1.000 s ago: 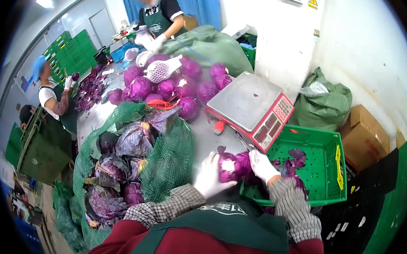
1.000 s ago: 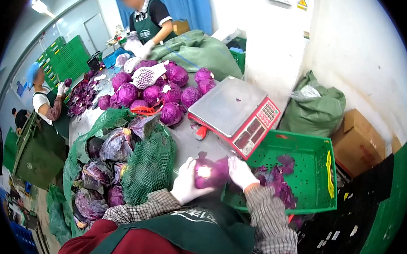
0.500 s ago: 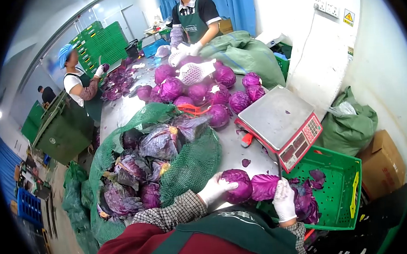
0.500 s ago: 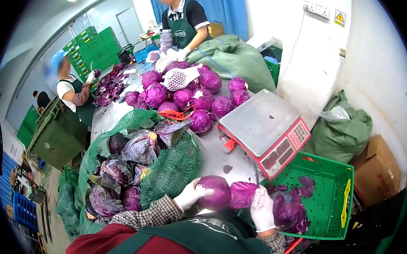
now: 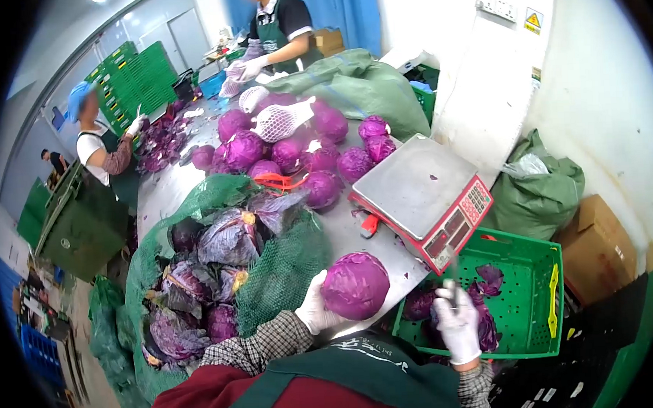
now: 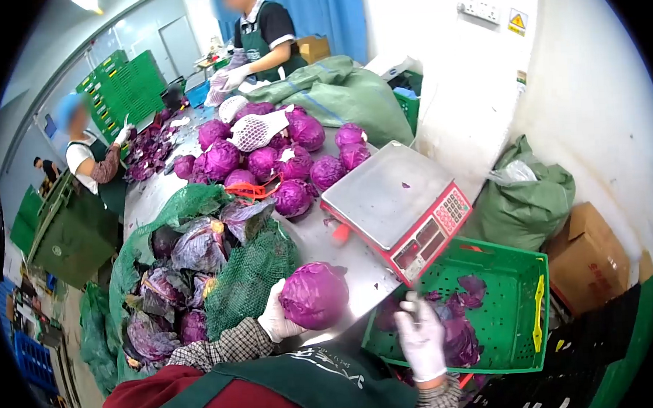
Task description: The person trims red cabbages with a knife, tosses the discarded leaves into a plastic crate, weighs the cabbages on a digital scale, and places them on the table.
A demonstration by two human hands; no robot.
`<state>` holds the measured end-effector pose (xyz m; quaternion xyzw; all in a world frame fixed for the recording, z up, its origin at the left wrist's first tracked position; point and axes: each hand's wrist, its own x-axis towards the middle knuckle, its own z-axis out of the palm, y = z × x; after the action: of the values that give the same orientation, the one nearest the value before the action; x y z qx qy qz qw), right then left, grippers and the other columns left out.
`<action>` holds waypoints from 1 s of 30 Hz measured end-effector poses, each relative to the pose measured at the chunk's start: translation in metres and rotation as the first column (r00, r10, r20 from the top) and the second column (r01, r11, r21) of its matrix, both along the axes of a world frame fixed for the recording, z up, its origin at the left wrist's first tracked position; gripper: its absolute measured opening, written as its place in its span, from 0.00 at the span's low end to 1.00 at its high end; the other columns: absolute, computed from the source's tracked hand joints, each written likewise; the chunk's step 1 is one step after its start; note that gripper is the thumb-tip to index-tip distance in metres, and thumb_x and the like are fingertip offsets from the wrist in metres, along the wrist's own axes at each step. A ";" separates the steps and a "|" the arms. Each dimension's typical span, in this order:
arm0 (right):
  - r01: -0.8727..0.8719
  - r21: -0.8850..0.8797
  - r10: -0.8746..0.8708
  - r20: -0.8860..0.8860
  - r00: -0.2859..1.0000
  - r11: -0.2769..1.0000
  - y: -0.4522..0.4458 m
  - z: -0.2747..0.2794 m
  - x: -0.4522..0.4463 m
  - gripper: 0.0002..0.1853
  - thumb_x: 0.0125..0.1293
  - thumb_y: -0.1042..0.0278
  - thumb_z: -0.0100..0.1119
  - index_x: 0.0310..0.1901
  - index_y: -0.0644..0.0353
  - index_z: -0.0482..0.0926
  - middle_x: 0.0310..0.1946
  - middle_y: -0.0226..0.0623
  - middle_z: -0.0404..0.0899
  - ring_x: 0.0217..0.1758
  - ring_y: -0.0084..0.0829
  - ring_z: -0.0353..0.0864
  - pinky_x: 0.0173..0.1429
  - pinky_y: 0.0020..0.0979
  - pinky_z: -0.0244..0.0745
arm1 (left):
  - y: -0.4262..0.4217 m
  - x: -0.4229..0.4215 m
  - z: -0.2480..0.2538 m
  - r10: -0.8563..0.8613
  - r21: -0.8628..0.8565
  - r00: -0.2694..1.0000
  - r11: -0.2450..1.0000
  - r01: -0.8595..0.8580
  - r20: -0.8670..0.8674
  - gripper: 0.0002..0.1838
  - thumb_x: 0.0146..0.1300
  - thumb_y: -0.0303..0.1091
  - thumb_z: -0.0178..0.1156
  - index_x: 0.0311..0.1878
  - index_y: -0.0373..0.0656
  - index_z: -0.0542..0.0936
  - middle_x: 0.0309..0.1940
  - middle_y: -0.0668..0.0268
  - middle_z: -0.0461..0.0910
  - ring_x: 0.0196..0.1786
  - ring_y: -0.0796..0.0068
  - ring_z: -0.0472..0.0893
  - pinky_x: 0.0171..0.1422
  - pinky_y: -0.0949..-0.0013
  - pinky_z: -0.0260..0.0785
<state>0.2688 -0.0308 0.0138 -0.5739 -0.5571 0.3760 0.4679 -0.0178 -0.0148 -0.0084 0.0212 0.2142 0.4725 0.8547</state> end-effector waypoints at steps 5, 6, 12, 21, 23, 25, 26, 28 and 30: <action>-0.304 0.195 0.308 0.012 0.951 0.932 0.004 0.042 -0.057 0.12 0.61 0.72 0.66 0.46 0.62 0.78 0.39 0.34 0.79 0.36 0.22 0.77 0.41 0.27 0.74 | -0.003 -0.005 0.011 0.029 0.332 0.922 0.937 0.110 -0.387 0.39 0.59 0.56 0.53 0.70 0.42 0.64 0.69 0.50 0.64 0.71 0.49 0.64 0.75 0.42 0.53; -0.337 0.231 0.341 0.023 0.940 0.913 0.008 0.040 -0.061 0.12 0.61 0.72 0.66 0.46 0.61 0.78 0.40 0.35 0.78 0.37 0.22 0.77 0.41 0.27 0.74 | -0.004 -0.008 0.010 0.020 0.343 0.925 0.932 0.121 -0.380 0.38 0.61 0.54 0.51 0.70 0.41 0.63 0.69 0.49 0.64 0.71 0.48 0.64 0.76 0.43 0.52; -0.437 0.253 0.435 0.068 0.898 0.863 0.011 0.046 -0.063 0.13 0.58 0.72 0.69 0.42 0.65 0.78 0.39 0.38 0.79 0.38 0.28 0.80 0.44 0.28 0.76 | 0.004 -0.035 -0.031 -0.131 0.138 0.991 0.982 0.129 0.005 0.42 0.57 0.46 0.57 0.73 0.40 0.58 0.72 0.47 0.59 0.73 0.48 0.61 0.78 0.43 0.49; -0.499 0.416 0.425 0.263 0.866 0.760 0.020 0.048 -0.058 0.13 0.55 0.73 0.70 0.42 0.51 0.80 0.38 0.39 0.78 0.36 0.37 0.80 0.38 0.32 0.77 | -0.001 -0.037 0.003 -0.181 0.329 0.950 0.908 0.261 -0.255 0.48 0.49 0.47 0.72 0.70 0.40 0.61 0.66 0.54 0.67 0.68 0.58 0.69 0.74 0.51 0.61; -0.497 0.464 0.386 0.318 0.866 0.733 0.019 0.041 -0.060 0.13 0.55 0.74 0.69 0.42 0.50 0.80 0.37 0.40 0.78 0.35 0.38 0.80 0.39 0.32 0.77 | -0.001 -0.036 0.015 -0.156 0.329 0.933 0.906 0.267 -0.325 0.48 0.49 0.49 0.72 0.70 0.38 0.61 0.67 0.55 0.67 0.68 0.58 0.69 0.74 0.54 0.61; -0.459 0.226 0.450 0.091 0.888 0.859 0.015 0.042 -0.061 0.12 0.58 0.72 0.68 0.44 0.59 0.80 0.35 0.40 0.78 0.33 0.35 0.79 0.37 0.30 0.76 | -0.001 -0.035 0.009 -0.136 0.367 0.939 0.895 0.253 -0.316 0.47 0.51 0.50 0.70 0.70 0.38 0.62 0.66 0.55 0.68 0.66 0.59 0.71 0.72 0.55 0.63; -0.427 0.189 0.440 -0.031 0.898 0.884 0.012 0.040 -0.061 0.12 0.60 0.70 0.68 0.44 0.63 0.79 0.35 0.39 0.78 0.31 0.33 0.79 0.34 0.28 0.75 | -0.001 -0.035 0.017 -0.141 0.339 0.920 0.901 0.272 -0.366 0.46 0.51 0.50 0.69 0.70 0.38 0.62 0.66 0.55 0.68 0.66 0.59 0.71 0.72 0.55 0.63; -0.446 0.367 0.362 0.278 0.890 0.816 0.012 0.045 -0.059 0.13 0.60 0.71 0.67 0.46 0.60 0.78 0.36 0.40 0.80 0.31 0.35 0.81 0.34 0.30 0.77 | -0.003 -0.034 0.030 -0.177 0.264 0.877 0.910 0.318 -0.447 0.46 0.52 0.51 0.68 0.70 0.38 0.62 0.65 0.54 0.69 0.65 0.59 0.72 0.71 0.55 0.64; -0.441 0.537 0.167 0.483 0.860 0.719 0.013 0.036 -0.063 0.17 0.55 0.76 0.63 0.48 0.57 0.75 0.37 0.38 0.81 0.31 0.39 0.82 0.32 0.34 0.78 | 0.000 -0.030 0.021 -0.175 0.318 0.909 0.898 0.305 -0.378 0.46 0.51 0.52 0.69 0.69 0.38 0.62 0.65 0.55 0.70 0.65 0.61 0.73 0.70 0.56 0.65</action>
<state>0.2060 -0.0176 0.0494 -0.3453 -0.8221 0.1143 0.4381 -0.0476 -0.0152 0.0130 0.2894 0.2611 0.3827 0.8376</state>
